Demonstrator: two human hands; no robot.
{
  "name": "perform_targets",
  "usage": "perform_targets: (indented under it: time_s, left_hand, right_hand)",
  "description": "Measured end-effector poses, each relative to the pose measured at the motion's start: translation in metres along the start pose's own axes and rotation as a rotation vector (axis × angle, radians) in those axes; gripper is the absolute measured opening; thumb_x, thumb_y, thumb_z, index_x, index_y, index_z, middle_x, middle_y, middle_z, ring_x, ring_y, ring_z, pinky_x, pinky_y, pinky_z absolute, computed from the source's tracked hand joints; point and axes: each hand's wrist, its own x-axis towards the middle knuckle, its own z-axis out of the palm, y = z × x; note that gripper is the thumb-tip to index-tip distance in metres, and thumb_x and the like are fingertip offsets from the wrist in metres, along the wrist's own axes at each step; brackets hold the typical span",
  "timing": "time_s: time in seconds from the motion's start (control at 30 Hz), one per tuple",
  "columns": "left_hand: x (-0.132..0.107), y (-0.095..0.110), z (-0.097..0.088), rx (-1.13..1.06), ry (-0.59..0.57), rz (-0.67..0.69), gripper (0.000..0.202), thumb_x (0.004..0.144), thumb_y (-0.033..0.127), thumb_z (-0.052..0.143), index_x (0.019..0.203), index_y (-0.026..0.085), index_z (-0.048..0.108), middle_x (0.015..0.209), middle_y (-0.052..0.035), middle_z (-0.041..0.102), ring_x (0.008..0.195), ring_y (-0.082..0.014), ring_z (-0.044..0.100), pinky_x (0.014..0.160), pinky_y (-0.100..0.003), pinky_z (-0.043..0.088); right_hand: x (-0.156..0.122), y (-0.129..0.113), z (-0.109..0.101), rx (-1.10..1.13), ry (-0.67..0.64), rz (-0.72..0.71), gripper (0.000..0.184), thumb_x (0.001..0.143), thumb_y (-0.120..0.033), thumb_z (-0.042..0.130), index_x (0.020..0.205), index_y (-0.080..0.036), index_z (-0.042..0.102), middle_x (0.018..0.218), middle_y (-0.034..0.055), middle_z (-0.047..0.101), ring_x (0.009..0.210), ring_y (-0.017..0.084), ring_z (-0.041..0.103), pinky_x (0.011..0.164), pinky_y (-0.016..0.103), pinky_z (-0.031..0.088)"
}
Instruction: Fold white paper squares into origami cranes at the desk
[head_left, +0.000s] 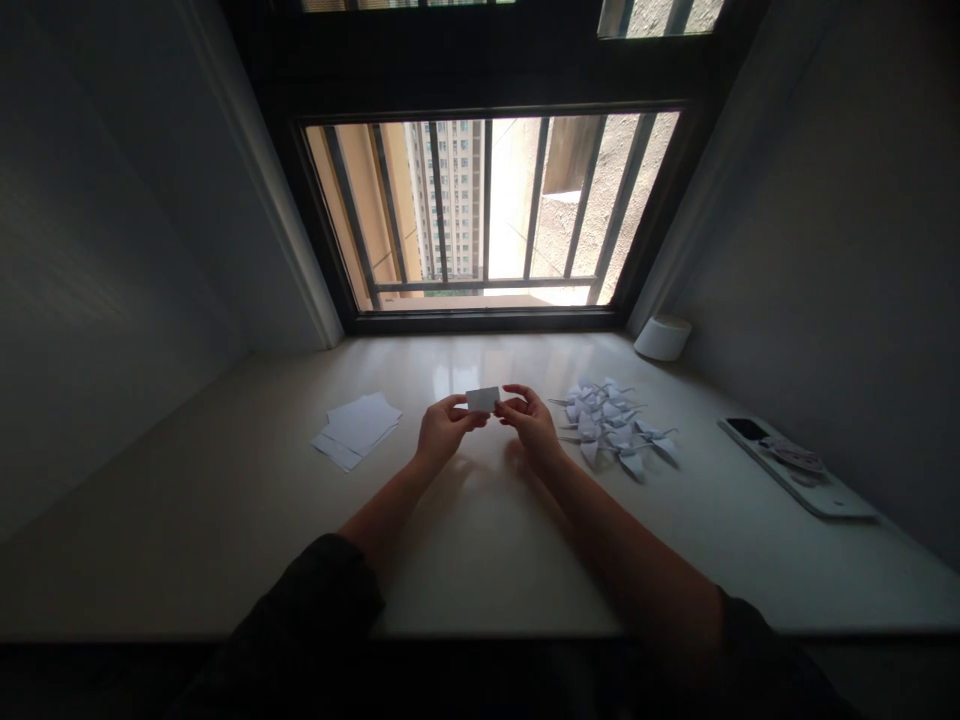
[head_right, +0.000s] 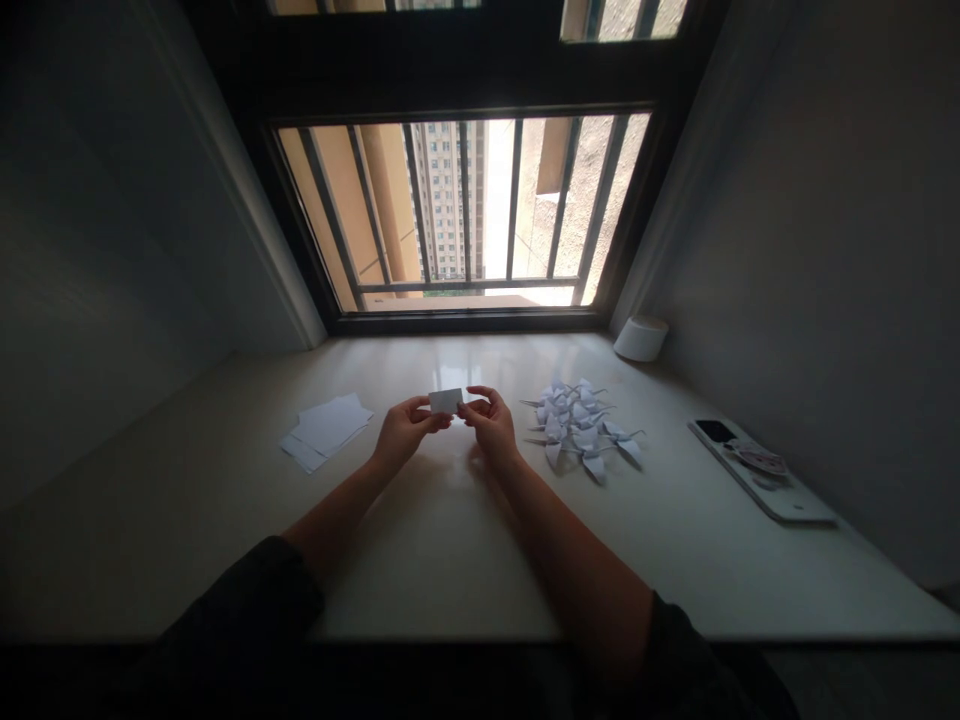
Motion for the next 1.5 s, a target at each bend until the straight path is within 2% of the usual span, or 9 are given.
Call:
perform_targets:
  time_s: [0.2, 0.37, 0.7, 0.83, 0.9, 1.07, 1.27, 1.37, 1.5]
  left_hand:
    - [-0.002, -0.003, 0.000, 0.010, -0.042, 0.025, 0.034, 0.061, 0.034, 0.076, 0.087, 0.014, 0.067, 0.070, -0.0085, 0.071, 0.065, -0.0204, 0.067, 0.065, -0.030, 0.050]
    - [-0.003, -0.002, 0.001, 0.007, -0.042, 0.040, 0.035, 0.064, 0.035, 0.075, 0.090, 0.014, 0.066, 0.070, -0.0084, 0.071, 0.066, -0.0211, 0.067, 0.068, -0.032, 0.051]
    - [-0.006, -0.005, 0.002, 0.076, -0.127, 0.066, 0.035, 0.065, 0.038, 0.073, 0.091, 0.016, 0.065, 0.073, -0.0073, 0.071, 0.070, -0.0206, 0.067, 0.066, -0.029, 0.049]
    - [-0.008, -0.003, 0.001, 0.181, -0.035, 0.100, 0.030, 0.065, 0.042, 0.071, 0.084, 0.019, 0.068, 0.070, -0.0039, 0.070, 0.068, -0.0200, 0.065, 0.062, -0.027, 0.047]
    - [-0.008, -0.002, 0.000, 0.219, 0.032, 0.110, 0.028, 0.066, 0.044, 0.070, 0.081, 0.021, 0.069, 0.070, -0.0028, 0.070, 0.068, -0.0198, 0.065, 0.060, -0.026, 0.046]
    - [-0.002, -0.001, -0.002, 0.178, 0.040, -0.004, 0.032, 0.067, 0.047, 0.067, 0.080, 0.018, 0.070, 0.071, -0.0050, 0.069, 0.069, -0.0201, 0.065, 0.057, -0.026, 0.044]
    - [0.002, 0.001, -0.001, -0.135, 0.112, -0.160, 0.035, 0.064, 0.042, 0.072, 0.085, 0.015, 0.067, 0.078, -0.0069, 0.070, 0.071, -0.0181, 0.066, 0.067, -0.028, 0.047]
    - [0.001, 0.003, 0.000, -0.241, 0.121, -0.221, 0.035, 0.061, 0.037, 0.075, 0.086, 0.014, 0.066, 0.077, -0.0064, 0.069, 0.071, -0.0171, 0.065, 0.071, -0.029, 0.048]
    - [0.000, 0.005, 0.001, -0.269, 0.050, -0.246, 0.034, 0.063, 0.038, 0.074, 0.086, 0.015, 0.066, 0.083, -0.0084, 0.069, 0.080, -0.0204, 0.066, 0.072, -0.030, 0.046]
  right_hand:
    - [-0.007, -0.001, 0.007, -0.068, 0.045, -0.128, 0.037, 0.061, -0.034, 0.072, 0.090, -0.022, 0.054, 0.057, -0.0060, 0.057, 0.057, 0.013, 0.055, 0.058, 0.027, 0.044]
    - [-0.007, -0.002, 0.006, -0.060, 0.015, -0.114, 0.041, 0.062, -0.036, 0.073, 0.096, -0.021, 0.055, 0.068, -0.0023, 0.064, 0.063, 0.015, 0.060, 0.063, 0.029, 0.046]
    - [0.000, 0.009, -0.003, -0.172, 0.078, -0.135, 0.037, 0.062, -0.038, 0.073, 0.084, -0.023, 0.048, 0.070, -0.0009, 0.065, 0.068, 0.018, 0.063, 0.064, 0.031, 0.047]
    - [-0.001, 0.003, -0.003, -0.425, 0.077, -0.237, 0.026, 0.069, -0.038, 0.067, 0.085, -0.023, 0.052, 0.074, 0.0010, 0.065, 0.071, 0.020, 0.063, 0.069, 0.033, 0.048]
    - [-0.004, -0.002, -0.003, -0.569, 0.025, -0.315, 0.020, 0.075, -0.035, 0.062, 0.089, -0.024, 0.055, 0.076, 0.0013, 0.065, 0.073, 0.020, 0.063, 0.072, 0.034, 0.047]
    - [-0.008, -0.006, 0.000, -0.677, -0.020, -0.460, 0.027, 0.082, -0.031, 0.052, 0.108, -0.023, 0.052, 0.083, 0.0027, 0.064, 0.071, 0.017, 0.061, 0.068, 0.032, 0.047]
    - [-0.011, -0.007, 0.002, -0.645, -0.085, -0.499, 0.041, 0.072, -0.038, 0.067, 0.106, -0.023, 0.051, 0.090, 0.0034, 0.064, 0.068, 0.017, 0.061, 0.066, 0.032, 0.048]
    - [-0.013, -0.009, 0.002, -0.682, -0.105, -0.541, 0.031, 0.071, -0.038, 0.069, 0.096, -0.023, 0.059, 0.088, 0.0029, 0.066, 0.071, 0.018, 0.060, 0.071, 0.033, 0.047]
    - [-0.013, -0.011, 0.000, -0.705, -0.107, -0.553, 0.018, 0.075, -0.035, 0.066, 0.089, -0.024, 0.067, 0.084, 0.0023, 0.066, 0.072, 0.017, 0.059, 0.072, 0.033, 0.047]
